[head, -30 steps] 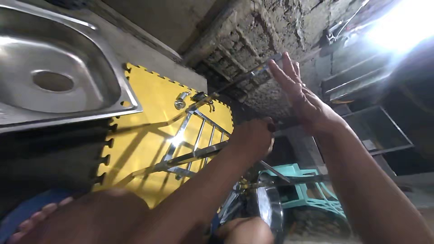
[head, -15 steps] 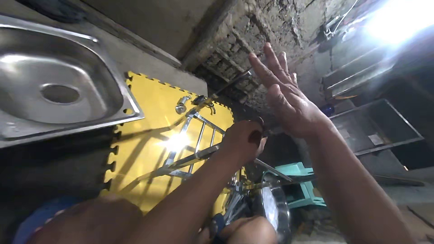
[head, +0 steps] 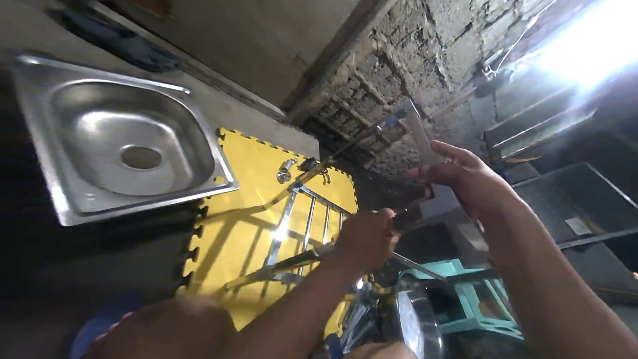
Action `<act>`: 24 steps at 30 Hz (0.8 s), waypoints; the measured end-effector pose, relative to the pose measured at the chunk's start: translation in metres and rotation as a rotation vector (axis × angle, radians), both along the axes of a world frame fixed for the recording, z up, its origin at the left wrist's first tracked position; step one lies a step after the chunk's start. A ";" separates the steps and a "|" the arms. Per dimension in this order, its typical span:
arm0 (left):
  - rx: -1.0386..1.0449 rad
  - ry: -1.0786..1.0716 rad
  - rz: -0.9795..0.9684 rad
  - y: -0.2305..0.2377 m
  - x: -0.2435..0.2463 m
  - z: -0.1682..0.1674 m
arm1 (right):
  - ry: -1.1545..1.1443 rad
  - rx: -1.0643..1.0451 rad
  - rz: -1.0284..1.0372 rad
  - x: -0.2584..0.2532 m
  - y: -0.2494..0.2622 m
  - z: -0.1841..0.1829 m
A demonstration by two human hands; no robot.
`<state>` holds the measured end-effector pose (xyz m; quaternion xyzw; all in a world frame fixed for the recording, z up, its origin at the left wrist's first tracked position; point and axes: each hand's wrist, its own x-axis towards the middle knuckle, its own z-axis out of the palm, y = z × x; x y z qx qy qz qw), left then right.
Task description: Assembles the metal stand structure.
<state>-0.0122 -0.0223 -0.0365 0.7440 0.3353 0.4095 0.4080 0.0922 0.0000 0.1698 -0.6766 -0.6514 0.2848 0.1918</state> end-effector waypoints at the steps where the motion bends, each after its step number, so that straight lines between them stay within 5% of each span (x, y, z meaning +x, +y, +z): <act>1: 0.008 -0.016 0.015 -0.008 0.004 0.001 | -0.051 -0.001 0.021 -0.001 -0.003 0.003; 12: 0.294 -0.079 -0.256 -0.039 0.079 0.002 | -0.387 -0.063 0.281 0.075 -0.042 0.033; 16: 0.379 -0.210 0.162 -0.019 0.055 0.005 | -0.321 -0.111 0.269 0.116 -0.064 0.038; 19: 0.252 -0.223 0.456 0.022 0.020 0.008 | -0.240 -0.195 0.257 0.136 -0.083 0.037; 24: 0.145 -0.219 0.472 0.072 -0.003 0.004 | -0.394 -0.349 0.249 0.141 -0.106 0.039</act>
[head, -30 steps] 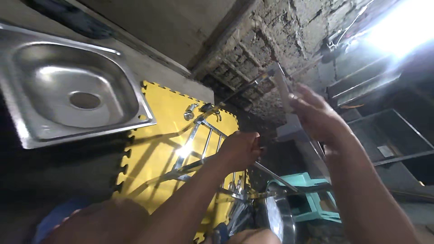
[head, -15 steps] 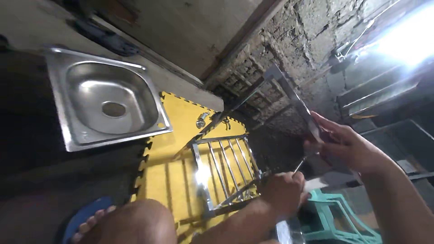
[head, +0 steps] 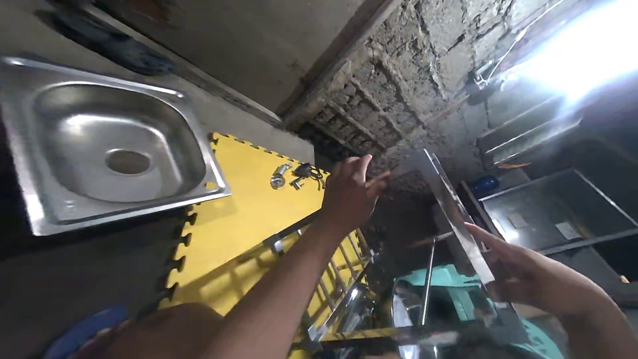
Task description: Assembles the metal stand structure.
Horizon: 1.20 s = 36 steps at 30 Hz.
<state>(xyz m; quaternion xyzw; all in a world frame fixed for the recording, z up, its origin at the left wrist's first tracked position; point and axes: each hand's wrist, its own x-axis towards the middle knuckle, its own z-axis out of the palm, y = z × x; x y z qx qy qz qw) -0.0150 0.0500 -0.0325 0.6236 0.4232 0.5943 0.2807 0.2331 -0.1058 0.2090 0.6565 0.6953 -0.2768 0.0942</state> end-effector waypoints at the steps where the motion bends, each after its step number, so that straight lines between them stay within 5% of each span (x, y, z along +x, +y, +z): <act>1: 0.010 -0.009 -0.048 0.006 0.001 0.002 | -0.073 0.025 0.027 -0.004 -0.001 0.002; 4: 0.048 -0.019 -0.269 0.015 0.009 0.008 | -0.315 0.337 0.120 -0.031 0.007 0.004; 7: 0.050 -0.039 -0.406 0.014 0.025 0.010 | -0.300 0.554 0.033 -0.068 0.036 -0.001; 14: 0.060 -0.035 -0.434 0.008 0.053 0.017 | -0.519 0.512 0.014 -0.105 0.121 -0.023; 25: 0.051 0.024 -0.349 0.007 0.064 0.017 | -0.239 0.482 0.064 -0.086 0.127 -0.030; 36: 0.198 0.081 -0.083 0.006 0.080 0.008 | -0.272 0.493 0.101 -0.089 0.130 -0.032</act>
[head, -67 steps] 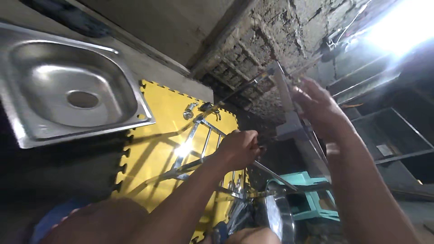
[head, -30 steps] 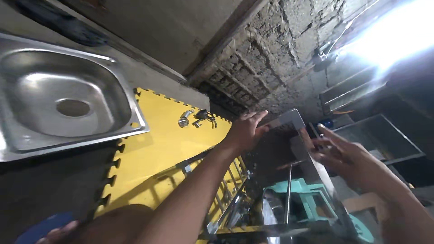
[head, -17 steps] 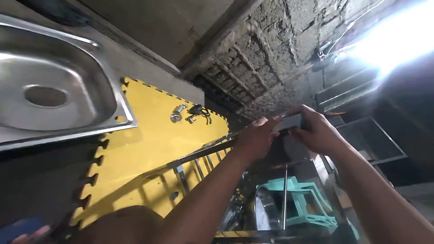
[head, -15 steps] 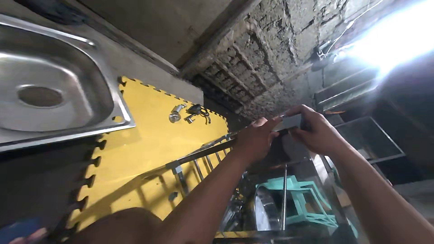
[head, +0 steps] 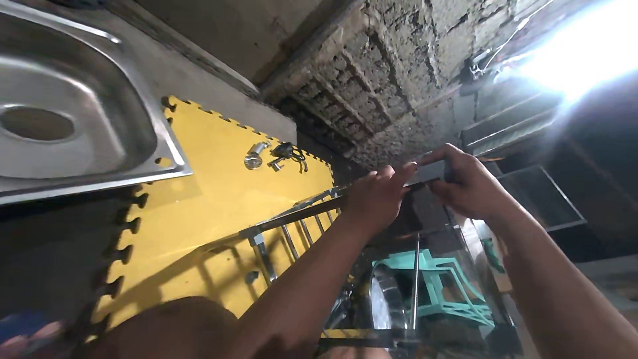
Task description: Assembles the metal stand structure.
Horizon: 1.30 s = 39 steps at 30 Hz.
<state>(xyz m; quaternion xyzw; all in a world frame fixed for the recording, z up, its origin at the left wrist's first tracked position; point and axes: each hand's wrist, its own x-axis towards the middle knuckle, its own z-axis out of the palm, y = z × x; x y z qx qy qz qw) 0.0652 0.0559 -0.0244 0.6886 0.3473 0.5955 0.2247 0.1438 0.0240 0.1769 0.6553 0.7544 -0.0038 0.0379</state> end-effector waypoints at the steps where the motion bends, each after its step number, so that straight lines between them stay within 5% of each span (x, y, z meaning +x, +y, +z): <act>1: 0.014 0.008 0.043 -0.001 0.001 -0.001 | 0.002 -0.002 0.000 -0.002 0.000 -0.001; 24: 0.073 -0.026 0.078 0.002 0.017 -0.009 | 0.081 0.000 0.033 0.011 -0.007 0.003; 39: 0.046 -0.024 0.084 -0.004 0.012 -0.006 | -0.216 0.174 -0.052 -0.008 -0.010 -0.007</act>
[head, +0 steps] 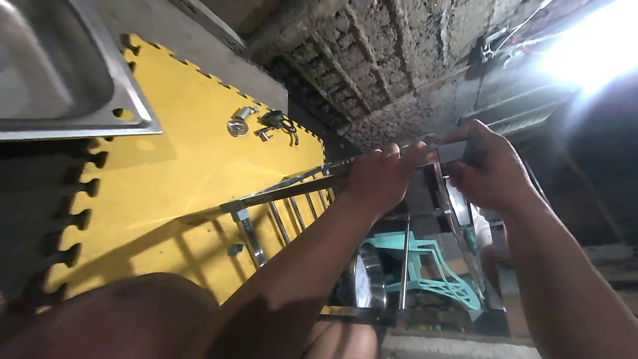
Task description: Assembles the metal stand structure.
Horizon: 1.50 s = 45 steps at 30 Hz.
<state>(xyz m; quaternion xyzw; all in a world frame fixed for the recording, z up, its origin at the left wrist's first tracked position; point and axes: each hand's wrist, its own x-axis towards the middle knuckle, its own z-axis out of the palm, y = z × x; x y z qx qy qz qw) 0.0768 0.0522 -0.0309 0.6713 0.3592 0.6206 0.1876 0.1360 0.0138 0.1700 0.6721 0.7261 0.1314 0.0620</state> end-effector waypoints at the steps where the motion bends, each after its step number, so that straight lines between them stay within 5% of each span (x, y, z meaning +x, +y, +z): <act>1: -0.004 0.000 0.003 0.001 0.000 0.000 | -0.006 0.002 -0.005 0.000 0.000 0.001; 45: 0.021 -0.017 -0.084 0.002 -0.005 -0.004 | 0.142 -0.121 0.059 0.013 0.007 0.008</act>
